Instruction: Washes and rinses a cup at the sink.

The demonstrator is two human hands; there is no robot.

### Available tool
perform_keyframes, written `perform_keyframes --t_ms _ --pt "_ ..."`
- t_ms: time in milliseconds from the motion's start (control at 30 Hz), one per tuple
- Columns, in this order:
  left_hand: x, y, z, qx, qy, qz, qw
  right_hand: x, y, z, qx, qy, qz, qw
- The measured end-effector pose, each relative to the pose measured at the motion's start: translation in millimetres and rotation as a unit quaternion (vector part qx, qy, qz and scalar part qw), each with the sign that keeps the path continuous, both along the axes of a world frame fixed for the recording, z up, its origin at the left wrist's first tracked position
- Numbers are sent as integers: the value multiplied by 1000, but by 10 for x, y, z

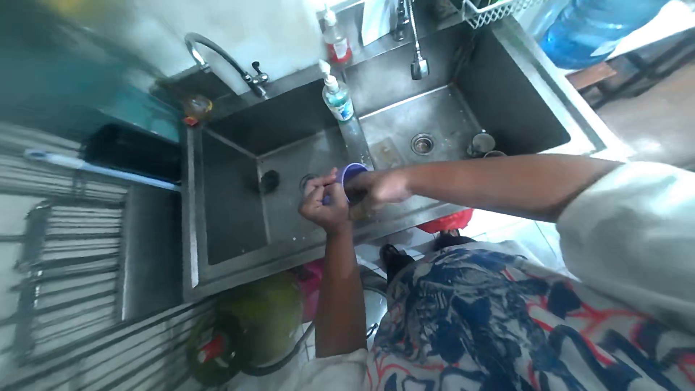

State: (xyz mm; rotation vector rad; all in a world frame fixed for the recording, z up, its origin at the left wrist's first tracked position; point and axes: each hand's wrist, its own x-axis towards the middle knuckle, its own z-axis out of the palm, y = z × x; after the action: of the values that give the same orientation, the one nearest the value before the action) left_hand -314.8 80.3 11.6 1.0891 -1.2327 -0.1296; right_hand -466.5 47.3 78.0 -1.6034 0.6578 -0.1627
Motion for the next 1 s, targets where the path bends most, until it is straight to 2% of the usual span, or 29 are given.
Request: perform_keyframes --t_ms 33,67,100,133,167,200,233,300,367,400,467,500,533,567,633,667,700,733,767,800,867,900,933,967,1000 --pt "17 -17 40 -18 -9 1 1000 11 8 1 65 -34 -35 997" --pt "29 -24 57 -17 -14 -6 1000 13 28 10 38 -31 -38 998" --pt "37 -13 54 9 -13 -22 1000 2 36 20 -58 5 -4 998" --pt "46 0 53 52 -13 -44 998 -11 45 10 -180 63 47 980" --pt "45 -8 73 100 -20 -69 992 -26 59 36 -275 143 104 945" --pt "31 -38 104 146 -34 -97 984 -24 98 95 -325 224 141 908" --pt "7 -79 138 180 -51 -118 975 -3 152 188 -323 300 151 885" --pt "-40 -183 198 203 -73 -133 967 23 149 169 -299 350 130 878" --pt "-37 -342 161 180 -61 -113 975 -18 -75 6 -327 294 148 886" --pt "-67 -404 107 158 -52 -95 982 -49 -187 -67 -306 242 133 911" --pt "-151 -436 -40 130 -32 -48 990 -75 -265 -127 -161 139 45 976" --pt "-195 -446 -88 124 -21 -35 991 -96 -296 -141 -44 92 -23 995" --pt "-243 -469 -124 110 -11 -34 993 -123 -329 -215 85 30 -100 991" --pt "-298 -506 -163 84 -6 -39 996 -163 -352 -288 209 -41 -172 962" --pt "-415 -533 -253 51 -6 -63 997 -267 -335 -407 383 -162 -277 866" --pt "-473 -559 -303 44 -14 -75 996 -314 -324 -439 427 -208 -315 822" --pt "-536 -591 -350 41 -19 -86 995 -363 -315 -467 444 -243 -334 795" --pt "-594 -619 -399 38 -22 -97 994 -416 -298 -490 433 -256 -342 794" --pt "-642 -636 -438 40 -26 -109 993 -478 -271 -515 393 -242 -340 819" --pt "-687 -647 -443 53 -30 -126 990 -565 -242 -544 324 -205 -321 866" --pt "-767 -732 -314 121 -47 -175 976 -820 -230 -508 85 -74 -213 971" --pt "-817 -784 -191 180 -69 -202 960 -966 -266 -473 -44 -2 -124 991" --pt "-890 -831 -57 247 -100 -225 937 -1090 -294 -454 -154 68 -38 985" --pt "-981 -884 56 310 -132 -245 909 -1181 -324 -447 -235 141 26 961" --pt "-1082 -958 117 358 -155 -256 884 -1233 -382 -445 -271 198 57 940"
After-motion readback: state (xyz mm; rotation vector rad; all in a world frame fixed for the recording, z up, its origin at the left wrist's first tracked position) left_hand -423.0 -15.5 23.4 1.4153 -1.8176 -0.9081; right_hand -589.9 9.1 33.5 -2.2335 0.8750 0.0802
